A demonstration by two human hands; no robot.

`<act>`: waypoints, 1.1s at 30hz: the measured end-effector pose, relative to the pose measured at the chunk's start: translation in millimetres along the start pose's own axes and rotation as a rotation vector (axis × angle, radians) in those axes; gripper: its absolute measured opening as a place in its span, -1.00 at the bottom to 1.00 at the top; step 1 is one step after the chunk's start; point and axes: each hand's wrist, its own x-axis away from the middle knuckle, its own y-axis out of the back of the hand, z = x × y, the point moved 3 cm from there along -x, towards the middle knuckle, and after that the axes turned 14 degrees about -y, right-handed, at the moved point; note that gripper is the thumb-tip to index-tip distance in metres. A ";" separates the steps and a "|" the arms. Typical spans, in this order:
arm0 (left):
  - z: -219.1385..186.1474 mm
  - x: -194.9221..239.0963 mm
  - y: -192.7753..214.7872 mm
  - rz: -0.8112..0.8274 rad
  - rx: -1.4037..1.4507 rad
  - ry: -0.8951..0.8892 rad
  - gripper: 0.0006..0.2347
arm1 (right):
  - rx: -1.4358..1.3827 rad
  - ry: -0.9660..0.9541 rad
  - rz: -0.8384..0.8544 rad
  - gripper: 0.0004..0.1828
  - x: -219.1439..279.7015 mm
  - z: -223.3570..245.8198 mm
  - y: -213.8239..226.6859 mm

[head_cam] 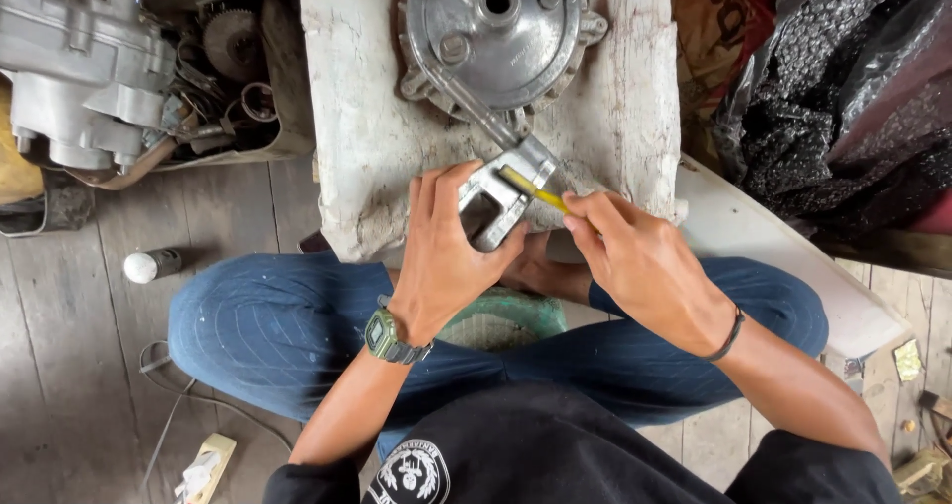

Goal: Cleaning the surface of a motorcycle engine component using a small hand tool and a wrench for positioning.

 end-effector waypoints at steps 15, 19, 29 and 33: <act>8.5 4.0 -4.1 -0.116 -0.174 -0.083 -0.39 | 0.004 -0.008 -0.022 -0.89 -17.6 -17.9 6.3; 8.4 2.5 -7.0 -0.135 -0.183 -0.099 -0.38 | -0.078 0.004 -0.022 -0.92 -25.7 -17.2 11.4; 11.3 5.5 -27.5 -0.191 -0.341 -0.097 -0.42 | -0.103 -0.004 -0.004 -0.92 -26.7 -18.5 14.6; 2.7 2.6 -22.8 -0.096 -0.374 -0.079 -0.40 | -0.004 0.044 0.007 -0.92 -14.4 -4.8 12.1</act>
